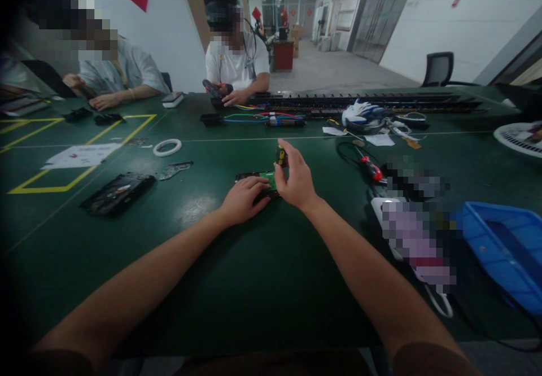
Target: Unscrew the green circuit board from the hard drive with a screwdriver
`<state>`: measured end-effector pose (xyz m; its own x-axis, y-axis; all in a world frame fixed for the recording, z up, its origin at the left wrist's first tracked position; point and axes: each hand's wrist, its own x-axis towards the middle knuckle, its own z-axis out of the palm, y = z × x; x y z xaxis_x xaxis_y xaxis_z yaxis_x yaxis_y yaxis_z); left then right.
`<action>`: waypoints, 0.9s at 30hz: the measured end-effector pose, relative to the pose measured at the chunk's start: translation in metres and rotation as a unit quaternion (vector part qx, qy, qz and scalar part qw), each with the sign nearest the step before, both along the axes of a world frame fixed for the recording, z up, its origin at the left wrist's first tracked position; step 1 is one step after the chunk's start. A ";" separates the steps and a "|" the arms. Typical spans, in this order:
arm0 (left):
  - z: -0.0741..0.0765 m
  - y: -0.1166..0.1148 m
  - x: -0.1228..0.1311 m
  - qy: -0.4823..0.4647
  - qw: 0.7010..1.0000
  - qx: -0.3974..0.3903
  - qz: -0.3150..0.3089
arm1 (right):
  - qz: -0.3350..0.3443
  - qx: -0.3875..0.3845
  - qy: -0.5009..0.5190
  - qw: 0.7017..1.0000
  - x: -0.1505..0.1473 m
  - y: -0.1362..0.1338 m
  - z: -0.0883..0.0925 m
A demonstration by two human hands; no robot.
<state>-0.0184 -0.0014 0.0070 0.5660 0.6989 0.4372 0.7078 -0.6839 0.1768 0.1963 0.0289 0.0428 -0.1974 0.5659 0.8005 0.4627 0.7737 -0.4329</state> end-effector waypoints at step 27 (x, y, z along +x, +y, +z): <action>0.001 0.000 0.001 -0.005 1.000 -0.003 -0.001 | 0.014 -0.013 0.005 1.000 0.000 -0.002 0.001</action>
